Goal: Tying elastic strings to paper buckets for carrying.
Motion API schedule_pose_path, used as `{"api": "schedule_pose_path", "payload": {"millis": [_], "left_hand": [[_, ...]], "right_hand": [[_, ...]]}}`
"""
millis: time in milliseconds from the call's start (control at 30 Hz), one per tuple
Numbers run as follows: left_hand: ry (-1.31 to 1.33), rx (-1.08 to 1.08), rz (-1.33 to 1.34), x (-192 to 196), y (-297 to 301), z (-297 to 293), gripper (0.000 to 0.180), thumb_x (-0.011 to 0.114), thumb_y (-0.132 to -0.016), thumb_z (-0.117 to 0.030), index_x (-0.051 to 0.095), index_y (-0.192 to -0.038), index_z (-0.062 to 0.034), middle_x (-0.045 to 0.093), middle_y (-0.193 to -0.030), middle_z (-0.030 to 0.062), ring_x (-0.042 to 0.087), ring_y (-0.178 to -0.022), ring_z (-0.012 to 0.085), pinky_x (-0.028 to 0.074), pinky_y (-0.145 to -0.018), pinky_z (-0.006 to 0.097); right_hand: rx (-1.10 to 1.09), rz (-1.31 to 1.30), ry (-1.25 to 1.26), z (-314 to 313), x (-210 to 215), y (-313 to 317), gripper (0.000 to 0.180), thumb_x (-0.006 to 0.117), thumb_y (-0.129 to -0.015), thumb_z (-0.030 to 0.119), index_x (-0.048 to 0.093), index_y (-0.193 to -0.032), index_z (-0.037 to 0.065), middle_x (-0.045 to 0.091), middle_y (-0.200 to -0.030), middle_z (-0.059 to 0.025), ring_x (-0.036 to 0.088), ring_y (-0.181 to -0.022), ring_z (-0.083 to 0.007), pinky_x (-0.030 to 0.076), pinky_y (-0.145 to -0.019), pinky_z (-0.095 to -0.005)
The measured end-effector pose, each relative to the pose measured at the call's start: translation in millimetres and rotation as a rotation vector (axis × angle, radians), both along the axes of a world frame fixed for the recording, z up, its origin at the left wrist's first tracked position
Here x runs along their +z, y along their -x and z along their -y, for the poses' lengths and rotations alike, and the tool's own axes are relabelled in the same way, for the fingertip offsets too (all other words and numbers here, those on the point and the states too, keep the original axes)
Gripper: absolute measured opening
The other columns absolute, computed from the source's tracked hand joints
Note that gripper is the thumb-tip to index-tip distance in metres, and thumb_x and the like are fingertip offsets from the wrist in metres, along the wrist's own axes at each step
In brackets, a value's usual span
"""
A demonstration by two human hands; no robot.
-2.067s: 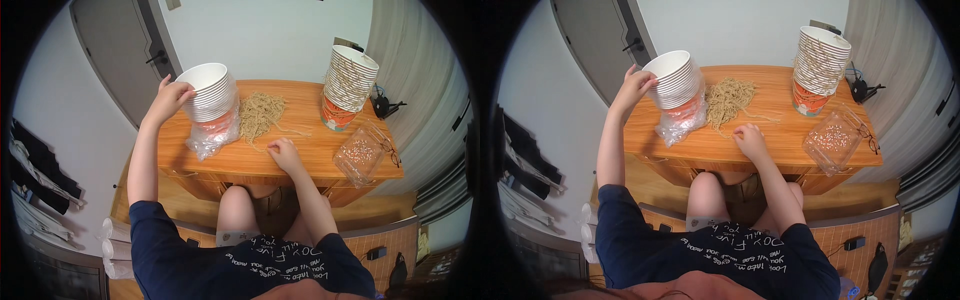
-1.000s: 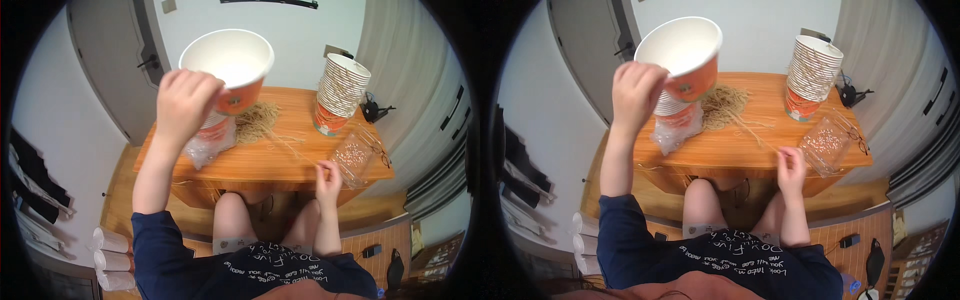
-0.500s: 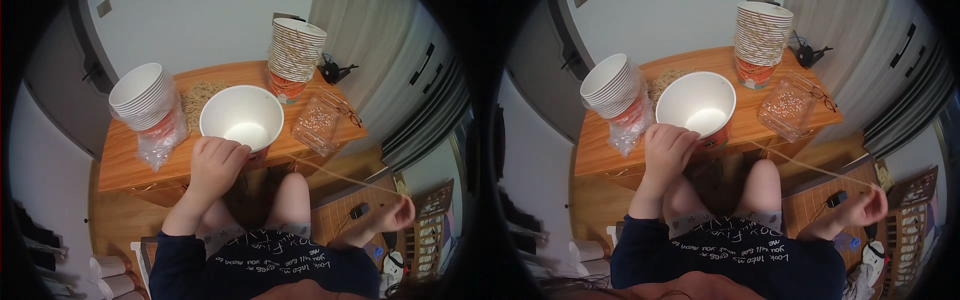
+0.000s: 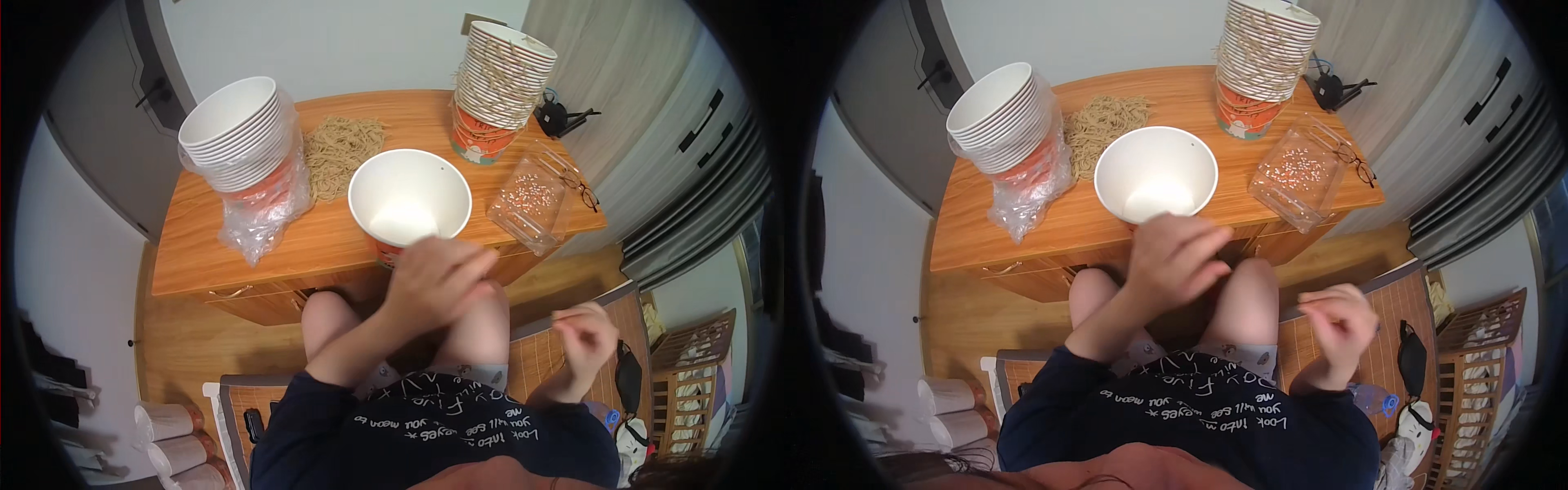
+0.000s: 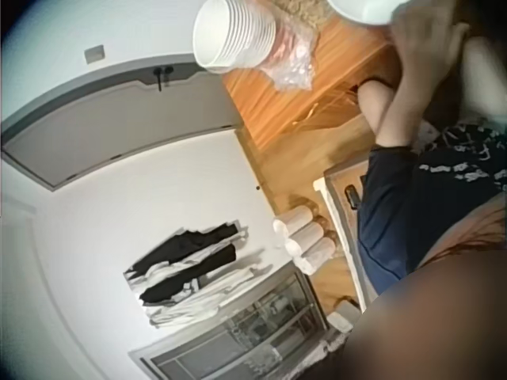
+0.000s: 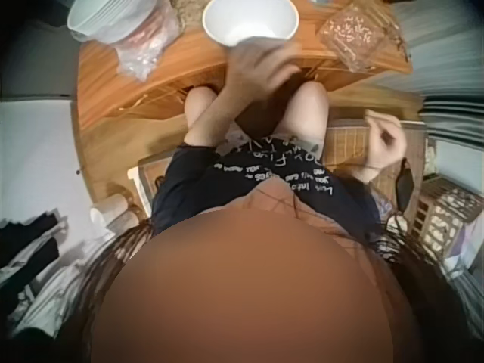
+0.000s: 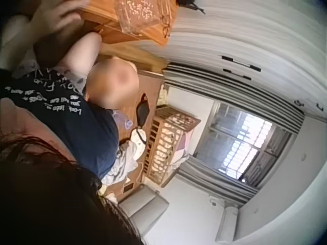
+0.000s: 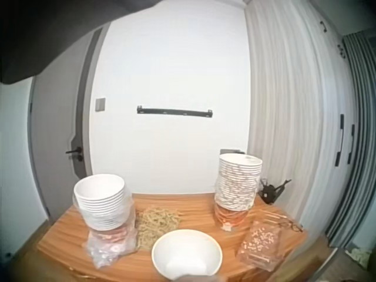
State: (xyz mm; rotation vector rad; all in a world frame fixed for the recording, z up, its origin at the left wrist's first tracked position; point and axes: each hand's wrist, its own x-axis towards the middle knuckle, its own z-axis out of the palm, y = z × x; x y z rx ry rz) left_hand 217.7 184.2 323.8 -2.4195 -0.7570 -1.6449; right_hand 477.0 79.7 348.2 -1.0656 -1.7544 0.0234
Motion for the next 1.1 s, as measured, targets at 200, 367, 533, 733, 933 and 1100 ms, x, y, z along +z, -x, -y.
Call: {"api": "schedule_pose_path", "payload": {"millis": [200, 367, 533, 733, 933, 1100], "left_hand": [[0.779, -0.898, 0.099, -2.2, -19.1, 30.2, 0.049, 0.064, -0.093, -0.020, 0.044, -0.132, 0.0006, 0.061, -0.104, 0.0161, 0.062, -0.093, 0.0263, 0.049, -0.082, 0.036], [1.232, -1.072, 0.295, -19.7, 1.6, 17.1, 0.027, 0.059, -0.097, -0.015, 0.046, -0.119, -0.0034, 0.060, -0.085, 0.0034, 0.053, -0.078, 0.0056, 0.043, -0.068, 0.023], [1.043, -0.771, 0.149, -7.1, 51.5, 8.6, 0.020, 0.060, -0.096, -0.014, 0.055, -0.109, -0.0009, 0.061, -0.077, 0.0064, 0.054, -0.064, 0.0093, 0.044, -0.059, 0.026], [0.924, -0.564, 0.340, -13.2, 90.1, 8.3, 0.008, 0.060, -0.094, -0.008, 0.058, -0.096, -0.0010, 0.061, -0.073, 0.0109, 0.058, -0.062, 0.0147, 0.047, -0.059, 0.028], [0.916, -0.518, 0.462, -11.3, 110.4, 5.7, 0.005, 0.061, -0.092, -0.007, 0.060, -0.090, -0.0019, 0.058, -0.066, 0.0098, 0.054, -0.055, 0.0158, 0.043, -0.053, 0.030], [0.879, -0.289, 0.531, -15.0, 123.0, -2.8, 0.007, 0.062, -0.089, -0.004, 0.058, -0.083, -0.0039, 0.055, -0.062, 0.0086, 0.052, -0.052, 0.0170, 0.041, -0.051, 0.030]], "right_hand": [[0.161, 0.345, -0.053, -20.1, 16.4, 60.9, 0.022, 0.076, -0.069, 0.015, 0.072, -0.089, 0.007, 0.070, -0.088, -0.0044, 0.061, -0.078, -0.0243, 0.047, -0.073, -0.0376], [0.051, 0.425, -0.140, -35.5, 18.1, 84.5, 0.021, 0.076, -0.071, 0.013, 0.070, -0.090, 0.007, 0.069, -0.090, -0.0046, 0.060, -0.080, -0.0241, 0.047, -0.073, -0.0381], [0.231, 0.415, -0.074, -59.2, 20.7, 119.7, 0.021, 0.074, -0.074, 0.007, 0.066, -0.093, 0.005, 0.067, -0.090, -0.0064, 0.059, -0.076, -0.0249, 0.047, -0.074, -0.0373], [0.344, 0.249, 0.097, -85.5, 27.6, 165.5, 0.011, 0.073, -0.079, 0.007, 0.063, -0.083, 0.004, 0.063, -0.080, -0.0078, 0.057, -0.073, -0.0266, 0.046, -0.073, -0.0363], [0.364, 0.302, 0.210, -103.0, 37.9, 198.8, 0.012, 0.072, -0.080, 0.008, 0.064, -0.087, 0.004, 0.059, -0.077, -0.0079, 0.054, -0.070, -0.0286, 0.045, -0.070, -0.0364], [0.208, 0.264, 0.192, -111.0, 42.0, 204.9, 0.023, 0.073, -0.079, 0.010, 0.062, -0.099, 0.005, 0.061, -0.083, -0.0069, 0.055, -0.077, -0.0269, 0.044, -0.072, -0.0363]]}}
